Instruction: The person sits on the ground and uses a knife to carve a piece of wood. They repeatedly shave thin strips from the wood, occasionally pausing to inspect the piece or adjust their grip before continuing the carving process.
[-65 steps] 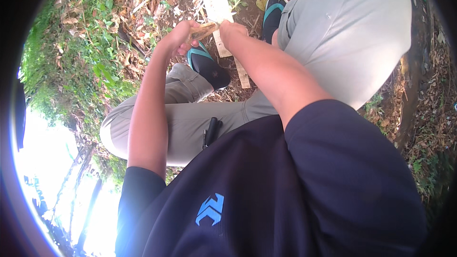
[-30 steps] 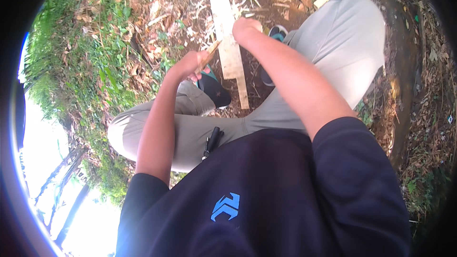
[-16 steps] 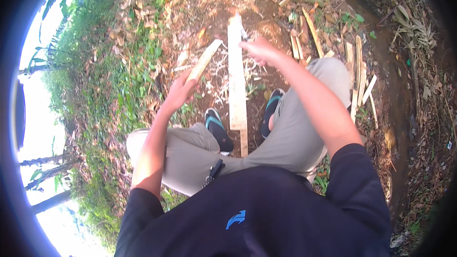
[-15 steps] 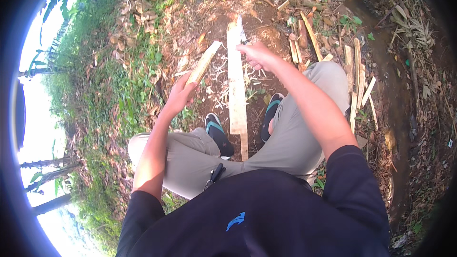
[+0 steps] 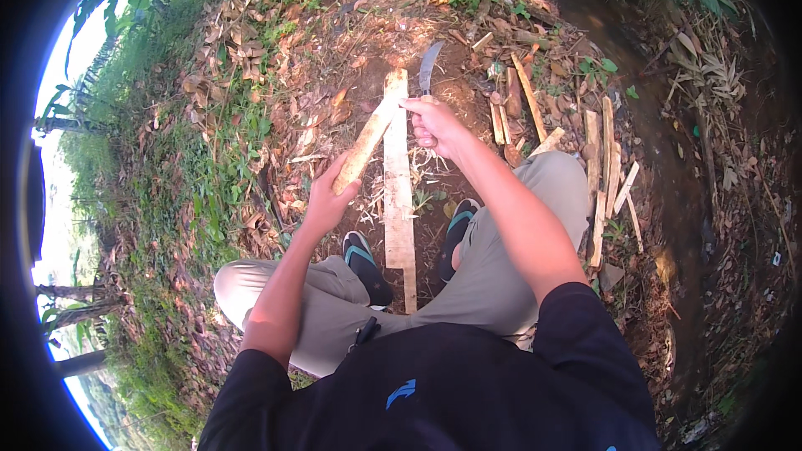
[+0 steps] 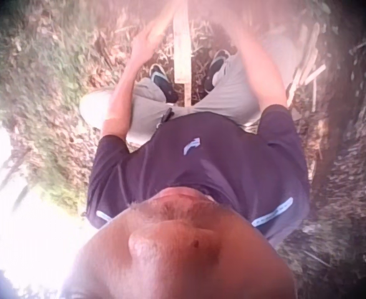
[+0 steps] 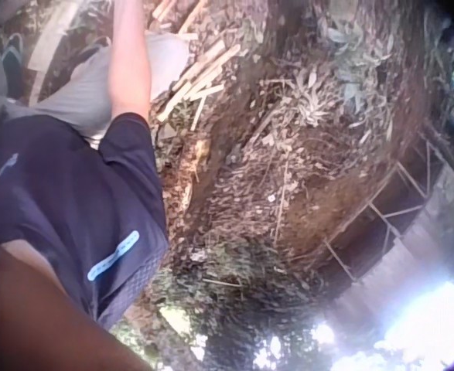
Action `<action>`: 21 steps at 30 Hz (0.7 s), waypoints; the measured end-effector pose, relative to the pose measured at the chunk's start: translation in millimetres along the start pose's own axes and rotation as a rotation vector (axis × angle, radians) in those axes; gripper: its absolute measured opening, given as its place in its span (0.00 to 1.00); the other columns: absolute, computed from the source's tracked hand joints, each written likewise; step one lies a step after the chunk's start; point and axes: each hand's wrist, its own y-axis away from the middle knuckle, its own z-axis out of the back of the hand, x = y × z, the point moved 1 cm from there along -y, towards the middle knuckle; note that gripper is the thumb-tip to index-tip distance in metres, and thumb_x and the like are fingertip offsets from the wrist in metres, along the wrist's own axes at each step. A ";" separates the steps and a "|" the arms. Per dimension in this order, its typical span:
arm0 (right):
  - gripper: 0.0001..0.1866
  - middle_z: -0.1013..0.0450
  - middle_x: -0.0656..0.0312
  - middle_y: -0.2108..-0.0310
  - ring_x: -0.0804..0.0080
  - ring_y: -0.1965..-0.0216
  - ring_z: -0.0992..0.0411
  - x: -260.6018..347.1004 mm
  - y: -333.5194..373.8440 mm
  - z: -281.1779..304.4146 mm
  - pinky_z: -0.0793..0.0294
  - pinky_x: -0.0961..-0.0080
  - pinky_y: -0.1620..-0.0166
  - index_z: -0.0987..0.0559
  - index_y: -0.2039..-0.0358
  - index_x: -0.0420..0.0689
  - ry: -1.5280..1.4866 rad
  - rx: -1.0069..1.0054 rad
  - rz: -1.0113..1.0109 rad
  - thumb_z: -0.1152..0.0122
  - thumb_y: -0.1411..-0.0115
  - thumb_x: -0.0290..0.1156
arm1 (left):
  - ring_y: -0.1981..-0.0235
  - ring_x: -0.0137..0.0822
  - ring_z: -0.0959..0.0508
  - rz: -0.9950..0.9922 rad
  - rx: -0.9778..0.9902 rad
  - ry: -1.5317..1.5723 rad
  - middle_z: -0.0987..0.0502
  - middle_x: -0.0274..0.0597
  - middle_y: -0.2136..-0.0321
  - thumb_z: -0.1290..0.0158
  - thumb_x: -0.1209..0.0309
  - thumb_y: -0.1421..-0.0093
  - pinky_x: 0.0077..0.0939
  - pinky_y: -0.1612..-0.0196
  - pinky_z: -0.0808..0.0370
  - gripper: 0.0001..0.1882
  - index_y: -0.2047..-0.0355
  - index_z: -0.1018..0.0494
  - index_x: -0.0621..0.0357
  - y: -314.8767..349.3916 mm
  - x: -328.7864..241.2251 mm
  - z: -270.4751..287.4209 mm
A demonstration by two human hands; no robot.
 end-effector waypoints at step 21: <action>0.23 0.38 0.74 0.79 0.87 0.86 0.48 -5.1 5.4 0.9 0.48 0.84 0.83 0.25 0.51 0.46 0.132 -0.242 0.045 0.35 0.41 0.46 | 0.68 0.40 0.23 -0.105 -0.171 -0.110 0.24 0.47 0.68 0.40 0.71 0.53 0.31 0.60 0.27 0.33 0.43 0.28 0.54 1.2 0.8 -0.7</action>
